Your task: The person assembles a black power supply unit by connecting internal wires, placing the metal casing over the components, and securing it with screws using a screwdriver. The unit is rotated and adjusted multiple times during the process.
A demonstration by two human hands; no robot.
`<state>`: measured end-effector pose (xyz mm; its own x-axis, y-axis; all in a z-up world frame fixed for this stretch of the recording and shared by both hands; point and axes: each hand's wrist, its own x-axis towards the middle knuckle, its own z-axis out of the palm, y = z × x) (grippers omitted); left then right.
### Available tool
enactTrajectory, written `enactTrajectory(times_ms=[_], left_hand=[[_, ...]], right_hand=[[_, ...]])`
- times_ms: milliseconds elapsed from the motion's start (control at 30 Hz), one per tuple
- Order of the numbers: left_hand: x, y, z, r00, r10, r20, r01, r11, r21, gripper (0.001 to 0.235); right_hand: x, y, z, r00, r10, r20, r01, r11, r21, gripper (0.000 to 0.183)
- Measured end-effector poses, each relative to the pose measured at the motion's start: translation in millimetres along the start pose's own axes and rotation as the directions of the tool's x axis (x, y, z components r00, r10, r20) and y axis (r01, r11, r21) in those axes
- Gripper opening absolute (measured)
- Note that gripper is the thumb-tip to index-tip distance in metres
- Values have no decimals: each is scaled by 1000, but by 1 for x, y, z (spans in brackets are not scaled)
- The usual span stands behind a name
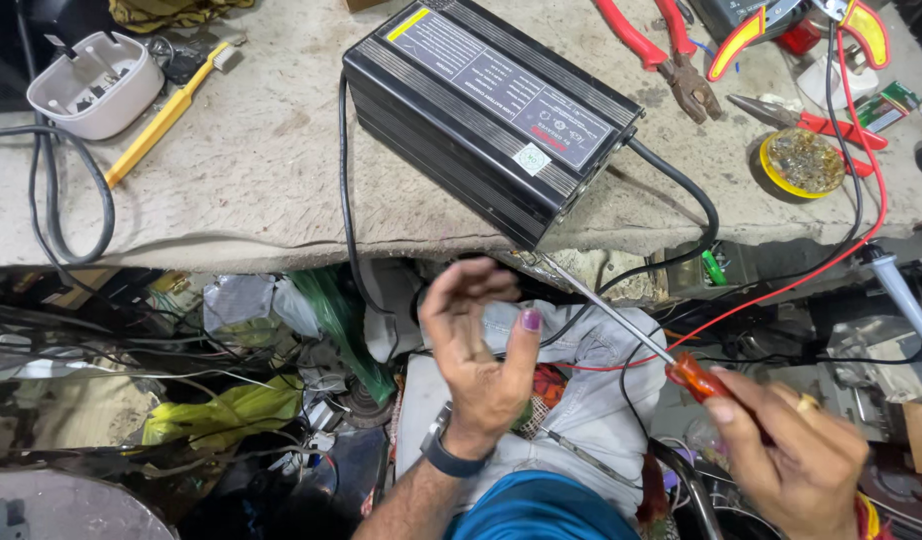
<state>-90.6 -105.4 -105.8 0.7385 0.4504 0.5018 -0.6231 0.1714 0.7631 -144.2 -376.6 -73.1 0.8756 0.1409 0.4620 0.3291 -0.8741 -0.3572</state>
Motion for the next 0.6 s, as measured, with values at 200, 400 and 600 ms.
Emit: enactTrajectory(times_ms=[200, 400, 600], left_hand=[[-20, -23, 18, 679, -507, 530, 721, 325, -612, 46], [-20, -43, 38, 734, -574, 362, 663, 491, -565, 27], [-7, -31, 32, 706, -586, 397, 696, 471, -542, 39]], right_hand=[[13, 9, -8, 851, 235, 470, -500, 637, 587, 39], [5, -14, -19, 995, 78, 66, -93, 958, 272, 57], [22, -26, -21, 943, 251, 218, -268, 962, 53, 33]])
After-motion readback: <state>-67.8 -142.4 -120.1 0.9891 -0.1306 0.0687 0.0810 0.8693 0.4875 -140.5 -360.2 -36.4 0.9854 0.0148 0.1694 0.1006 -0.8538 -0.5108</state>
